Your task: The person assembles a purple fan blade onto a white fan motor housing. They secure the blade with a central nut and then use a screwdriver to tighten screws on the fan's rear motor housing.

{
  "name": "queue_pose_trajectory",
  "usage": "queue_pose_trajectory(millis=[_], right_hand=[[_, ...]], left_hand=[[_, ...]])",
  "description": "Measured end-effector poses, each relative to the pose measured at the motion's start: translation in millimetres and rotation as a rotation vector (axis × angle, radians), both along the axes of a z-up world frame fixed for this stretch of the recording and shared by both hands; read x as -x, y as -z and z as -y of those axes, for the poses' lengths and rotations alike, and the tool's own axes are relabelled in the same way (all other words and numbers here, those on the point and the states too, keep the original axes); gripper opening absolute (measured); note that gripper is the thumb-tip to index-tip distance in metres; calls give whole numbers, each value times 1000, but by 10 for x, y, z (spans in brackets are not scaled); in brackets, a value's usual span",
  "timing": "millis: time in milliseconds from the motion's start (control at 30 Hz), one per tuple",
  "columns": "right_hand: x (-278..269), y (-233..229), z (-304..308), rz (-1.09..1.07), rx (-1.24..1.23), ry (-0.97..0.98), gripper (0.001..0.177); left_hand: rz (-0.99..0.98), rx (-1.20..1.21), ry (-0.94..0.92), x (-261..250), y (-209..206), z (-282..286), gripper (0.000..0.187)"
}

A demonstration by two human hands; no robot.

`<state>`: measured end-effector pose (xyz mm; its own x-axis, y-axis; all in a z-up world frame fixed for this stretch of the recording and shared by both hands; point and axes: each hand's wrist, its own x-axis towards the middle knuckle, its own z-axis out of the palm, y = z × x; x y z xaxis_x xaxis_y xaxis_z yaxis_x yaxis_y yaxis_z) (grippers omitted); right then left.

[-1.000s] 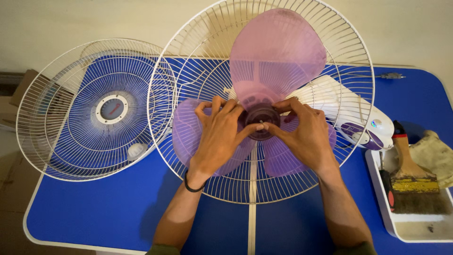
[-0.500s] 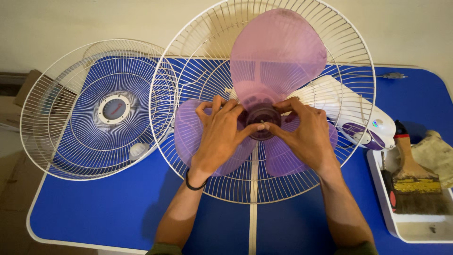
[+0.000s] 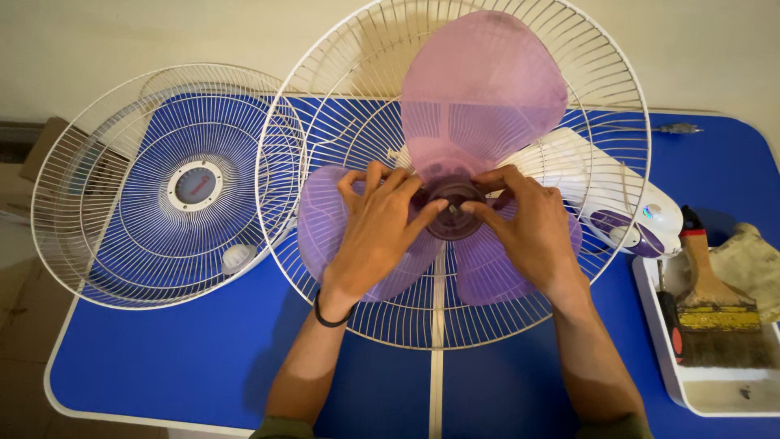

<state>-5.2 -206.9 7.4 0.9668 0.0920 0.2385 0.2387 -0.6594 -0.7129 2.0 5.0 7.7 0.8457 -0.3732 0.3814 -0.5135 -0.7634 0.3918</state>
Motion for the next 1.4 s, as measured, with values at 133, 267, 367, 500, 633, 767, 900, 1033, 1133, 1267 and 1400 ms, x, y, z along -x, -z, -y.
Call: queue_pose_trajectory(millis=[133, 267, 367, 500, 633, 767, 900, 1033, 1133, 1267, 1400], right_hand=[[8, -9, -28, -27, -14, 29, 37], [31, -49, -51, 12, 22, 17, 34], [68, -80, -6, -17, 5, -2, 33], [127, -138, 2, -14, -19, -7, 33], [158, -182, 23, 20, 17, -16, 34], [168, -202, 26, 36, 28, -18, 34], [183, -205, 20, 41, 52, -20, 34], [188, -174, 21, 82, 124, -13, 33], [202, -149, 24, 84, 127, -10, 32], [228, -125, 9, 130, 153, -6, 30], [255, -109, -21, 138, 175, 29, 28]], left_hand=[[-19, 23, 9, 15, -29, 2, 45], [-37, 9, 4, 12, -82, 13, 44], [-42, 10, 10, 37, -110, 5, 44], [15, -5, 22, 109, -170, 10, 43], [-52, -12, 23, 139, -214, 13, 43], [-10, -21, 27, 141, -221, 20, 45], [-20, -46, 13, 181, -207, 21, 47], [50, -81, 11, 224, -204, 10, 48], [94, -110, 1, 255, -201, -1, 47], [115, -119, -17, 274, -170, 12, 45], [157, -100, -69, 291, -98, 59, 46]])
